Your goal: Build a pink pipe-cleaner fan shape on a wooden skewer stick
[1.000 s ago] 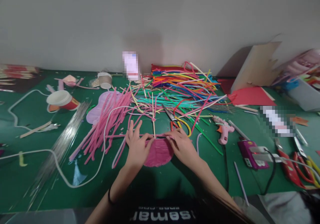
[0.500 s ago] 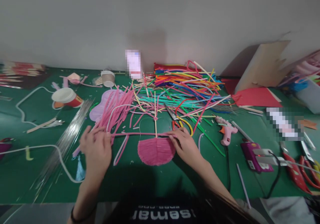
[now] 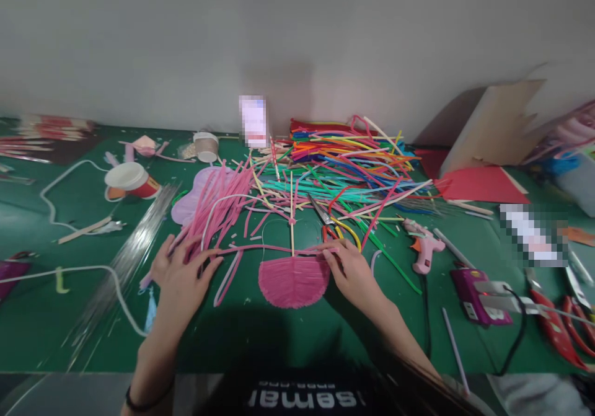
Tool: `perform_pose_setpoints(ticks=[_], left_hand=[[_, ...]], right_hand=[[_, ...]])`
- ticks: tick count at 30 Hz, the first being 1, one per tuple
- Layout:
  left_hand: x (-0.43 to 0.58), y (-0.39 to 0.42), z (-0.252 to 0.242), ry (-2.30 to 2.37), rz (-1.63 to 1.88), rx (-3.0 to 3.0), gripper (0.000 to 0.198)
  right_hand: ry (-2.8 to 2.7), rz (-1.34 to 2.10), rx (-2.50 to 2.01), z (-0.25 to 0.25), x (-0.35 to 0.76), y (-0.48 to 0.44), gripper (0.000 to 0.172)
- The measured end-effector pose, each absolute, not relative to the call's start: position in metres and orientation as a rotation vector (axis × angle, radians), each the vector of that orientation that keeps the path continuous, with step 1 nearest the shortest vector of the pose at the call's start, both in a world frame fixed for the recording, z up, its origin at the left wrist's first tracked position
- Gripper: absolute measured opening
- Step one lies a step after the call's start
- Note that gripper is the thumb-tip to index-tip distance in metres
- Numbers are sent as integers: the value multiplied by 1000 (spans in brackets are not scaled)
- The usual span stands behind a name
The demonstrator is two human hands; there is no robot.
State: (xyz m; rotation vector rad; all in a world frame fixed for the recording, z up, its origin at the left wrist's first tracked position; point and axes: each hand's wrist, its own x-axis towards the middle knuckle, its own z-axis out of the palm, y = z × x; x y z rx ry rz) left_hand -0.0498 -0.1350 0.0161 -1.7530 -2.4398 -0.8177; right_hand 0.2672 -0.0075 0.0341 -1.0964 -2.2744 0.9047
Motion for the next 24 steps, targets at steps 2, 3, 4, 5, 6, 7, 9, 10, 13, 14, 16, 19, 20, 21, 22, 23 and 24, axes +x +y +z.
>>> perform_pose_setpoints(ticks=[2,3,4,5,6,7,9,10,13,14,16,19,20,21,22,23,24], left_hand=[[-49,-133,16,-2336,-822,-1798,29],[-47,-132,17,-2289,-828,-1818,29],[-45,-132,20,-2251,-849,-1839,27],[-42,-132,24,-2218,-881,-1861,25],[-38,-133,28,-2187,-925,-1879,23],[-35,-133,32,-2168,-971,-1882,20],[-29,-134,41,-2157,-1061,-1840,15],[-26,-134,44,-2161,-1104,-1809,12],[-18,-135,53,-2244,-1256,-1711,11],[-15,-135,56,-2298,-1329,-1669,12],[-8,-134,59,-2418,-1525,-1579,15],[5,-130,56,-2532,-1818,-1514,18],[8,-129,53,-2559,-1877,-1516,19],[10,-128,49,-2586,-1907,-1521,20],[12,-127,43,-2616,-1917,-1521,21],[12,-127,36,-2642,-1910,-1535,24],[12,-127,29,-2663,-1881,-1547,27]], right_hand=[[-2273,902,-1099,37,269,-7,26],[-2273,903,-1097,40,269,-7,24],[-2271,908,-1096,42,269,-7,23],[-2266,919,-1095,44,269,-8,21],[-2261,936,-1092,47,269,-8,19],[-2254,956,-1087,49,268,-8,17],[-2239,990,-1072,51,266,-8,16],[-2234,1002,-1060,50,264,-8,16],[-2248,1015,-1006,46,259,-8,16],[-2257,1019,-987,44,257,-8,17],[-2276,1022,-964,39,253,-10,18],[-2299,1013,-952,36,248,-11,19],[-2304,1006,-949,35,247,-11,19],[-2308,998,-946,35,247,-10,18],[-2312,989,-943,34,246,-9,18],[-2316,978,-941,33,246,-8,18],[-2320,968,-938,32,246,-6,17]])
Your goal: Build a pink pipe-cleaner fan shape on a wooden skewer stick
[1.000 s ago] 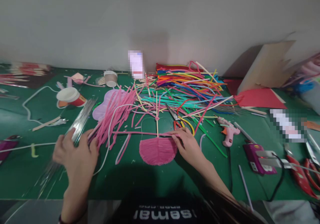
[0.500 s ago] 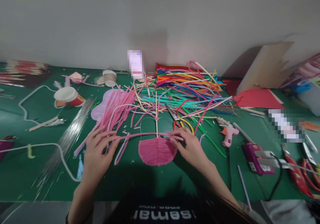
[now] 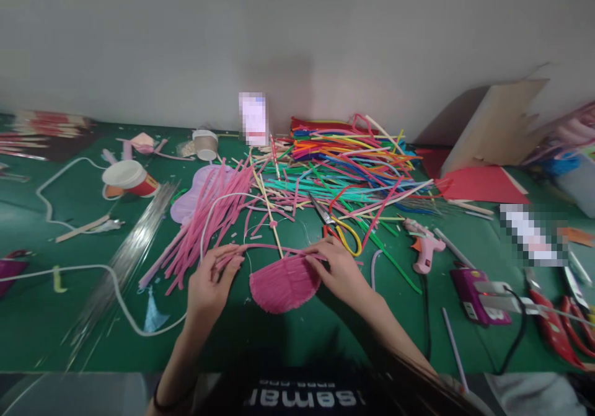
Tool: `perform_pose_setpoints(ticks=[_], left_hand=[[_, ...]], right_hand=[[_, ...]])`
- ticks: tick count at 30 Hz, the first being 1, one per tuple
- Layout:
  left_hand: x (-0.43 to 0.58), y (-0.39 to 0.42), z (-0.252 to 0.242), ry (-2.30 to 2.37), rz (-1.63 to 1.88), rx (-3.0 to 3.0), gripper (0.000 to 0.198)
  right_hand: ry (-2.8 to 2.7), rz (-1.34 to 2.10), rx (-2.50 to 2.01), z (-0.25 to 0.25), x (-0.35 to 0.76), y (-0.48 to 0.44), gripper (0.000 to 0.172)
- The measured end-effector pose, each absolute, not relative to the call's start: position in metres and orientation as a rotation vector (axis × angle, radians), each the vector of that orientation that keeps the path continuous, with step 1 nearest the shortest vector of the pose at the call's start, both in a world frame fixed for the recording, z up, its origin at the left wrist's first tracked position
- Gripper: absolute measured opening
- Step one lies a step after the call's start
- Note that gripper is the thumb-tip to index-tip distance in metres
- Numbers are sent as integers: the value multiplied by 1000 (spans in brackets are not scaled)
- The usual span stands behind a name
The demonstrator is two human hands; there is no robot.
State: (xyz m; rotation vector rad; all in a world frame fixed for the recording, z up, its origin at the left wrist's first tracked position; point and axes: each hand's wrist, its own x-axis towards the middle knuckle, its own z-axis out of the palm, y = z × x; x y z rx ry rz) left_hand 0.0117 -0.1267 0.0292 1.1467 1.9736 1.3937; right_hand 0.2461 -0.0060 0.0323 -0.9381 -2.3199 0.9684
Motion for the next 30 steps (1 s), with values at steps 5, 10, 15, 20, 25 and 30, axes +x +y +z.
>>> perform_pose_setpoints(ticks=[5,10,15,20,25,30], left_hand=[[6,-134,0,2099,1225,1249,38],[10,-137,-5,2231,1154,1298,43],[16,-127,4,2285,1152,1499,45],[17,-119,5,2253,1068,1556,36],[16,-127,-8,2234,1303,1129,47],[23,-119,-13,1978,1440,914,54]], right_hand=[[-2332,1010,-915,24,249,1,20],[-2313,1103,-937,23,253,-6,21],[-2349,1180,-916,33,255,-16,18],[-2330,1249,-891,43,256,-15,14],[-2330,1244,-832,40,252,-7,14],[-2387,1180,-783,30,246,-2,18]])
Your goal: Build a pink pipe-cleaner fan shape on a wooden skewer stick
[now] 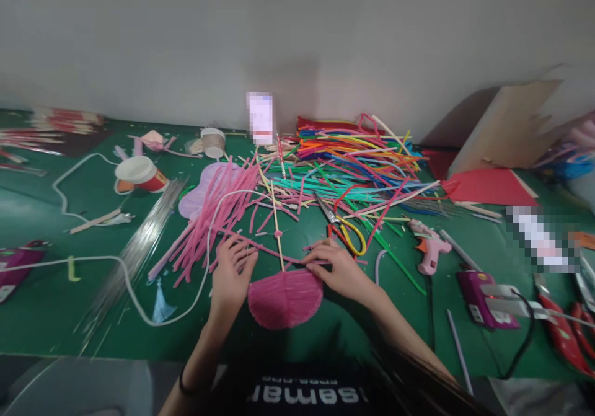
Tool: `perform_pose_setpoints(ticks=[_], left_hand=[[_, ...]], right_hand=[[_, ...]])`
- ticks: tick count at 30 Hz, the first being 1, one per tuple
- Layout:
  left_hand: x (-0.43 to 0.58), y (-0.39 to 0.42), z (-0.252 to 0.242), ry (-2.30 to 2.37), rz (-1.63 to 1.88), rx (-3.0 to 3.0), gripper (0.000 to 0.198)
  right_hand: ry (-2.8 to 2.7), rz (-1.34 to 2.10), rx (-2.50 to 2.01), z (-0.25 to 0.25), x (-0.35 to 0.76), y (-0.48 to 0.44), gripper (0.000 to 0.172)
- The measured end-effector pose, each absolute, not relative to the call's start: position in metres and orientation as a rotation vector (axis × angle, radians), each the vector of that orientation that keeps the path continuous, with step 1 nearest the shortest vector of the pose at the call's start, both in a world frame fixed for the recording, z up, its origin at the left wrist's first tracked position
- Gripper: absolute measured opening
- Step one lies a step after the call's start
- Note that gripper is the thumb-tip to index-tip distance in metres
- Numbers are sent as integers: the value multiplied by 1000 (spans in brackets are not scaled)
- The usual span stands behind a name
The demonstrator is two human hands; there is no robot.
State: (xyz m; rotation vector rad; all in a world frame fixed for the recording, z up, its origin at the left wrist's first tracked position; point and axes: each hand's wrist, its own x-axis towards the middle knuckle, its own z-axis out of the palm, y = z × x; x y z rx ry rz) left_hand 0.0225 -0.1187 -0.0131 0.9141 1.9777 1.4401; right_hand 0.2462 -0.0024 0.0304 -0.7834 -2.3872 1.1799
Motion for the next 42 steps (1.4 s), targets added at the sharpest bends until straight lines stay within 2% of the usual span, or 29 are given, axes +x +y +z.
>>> perform_pose_setpoints(ticks=[8,12,16,22,26,30,37,42], left_hand=[[39,-101,14,2031,1506,1102,47],[35,-119,14,2125,1328,1403,23],[33,-137,5,2242,1211,1762,15],[39,-145,-6,2250,1081,1912,13],[40,-143,-9,2226,1096,1921,9],[37,-143,-11,2216,1087,1901,13],[34,-147,-13,2208,1072,1773,13],[32,-147,-13,2182,1056,1764,16]], right_hand=[[-2460,1078,-809,22,243,-2,20],[-2504,1024,-823,16,240,-2,19],[-2508,1030,-820,14,238,-1,18],[-2459,1068,-883,12,231,-6,23],[-2460,1079,-901,11,226,-12,22],[-2429,1085,-869,14,228,-12,19],[-2328,965,-994,23,256,-9,21],[-2371,1047,-1062,22,261,-11,8]])
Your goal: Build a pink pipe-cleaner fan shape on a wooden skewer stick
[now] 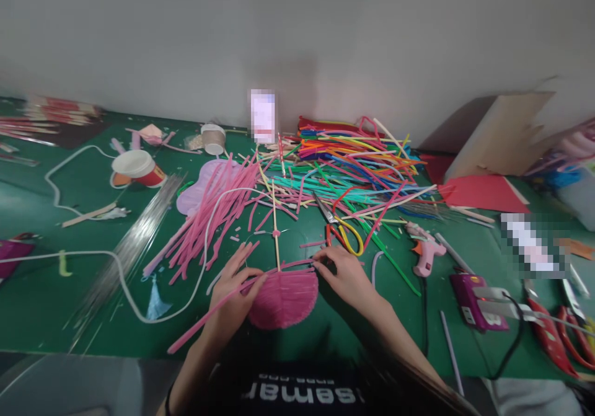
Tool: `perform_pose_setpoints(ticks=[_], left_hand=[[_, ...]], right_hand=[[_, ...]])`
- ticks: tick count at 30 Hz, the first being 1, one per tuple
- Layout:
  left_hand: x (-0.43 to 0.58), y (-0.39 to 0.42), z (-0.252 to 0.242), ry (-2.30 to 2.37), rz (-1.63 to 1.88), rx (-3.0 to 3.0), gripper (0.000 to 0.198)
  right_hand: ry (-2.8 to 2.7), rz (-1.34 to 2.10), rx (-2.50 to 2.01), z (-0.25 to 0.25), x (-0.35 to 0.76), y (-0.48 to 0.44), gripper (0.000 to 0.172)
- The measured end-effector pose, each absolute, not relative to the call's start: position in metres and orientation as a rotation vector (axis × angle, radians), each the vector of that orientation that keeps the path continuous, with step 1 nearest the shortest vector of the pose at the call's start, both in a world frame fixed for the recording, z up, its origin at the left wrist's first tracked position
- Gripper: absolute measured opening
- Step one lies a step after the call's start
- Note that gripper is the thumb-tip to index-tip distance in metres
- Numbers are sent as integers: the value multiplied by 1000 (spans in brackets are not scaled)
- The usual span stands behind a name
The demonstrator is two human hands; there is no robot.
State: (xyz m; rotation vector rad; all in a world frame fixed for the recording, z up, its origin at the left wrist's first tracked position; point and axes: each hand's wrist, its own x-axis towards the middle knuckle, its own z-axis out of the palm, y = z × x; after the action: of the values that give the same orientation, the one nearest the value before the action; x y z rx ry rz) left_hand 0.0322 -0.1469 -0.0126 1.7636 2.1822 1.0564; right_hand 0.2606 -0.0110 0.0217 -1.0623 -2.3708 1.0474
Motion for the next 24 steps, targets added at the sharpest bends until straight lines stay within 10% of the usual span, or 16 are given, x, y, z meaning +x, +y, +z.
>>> perform_pose_setpoints(ticks=[24], left_hand=[[39,-145,-9,2225,978,1768,16]], right_hand=[[-2277,1325,-795,44,236,-33,4]])
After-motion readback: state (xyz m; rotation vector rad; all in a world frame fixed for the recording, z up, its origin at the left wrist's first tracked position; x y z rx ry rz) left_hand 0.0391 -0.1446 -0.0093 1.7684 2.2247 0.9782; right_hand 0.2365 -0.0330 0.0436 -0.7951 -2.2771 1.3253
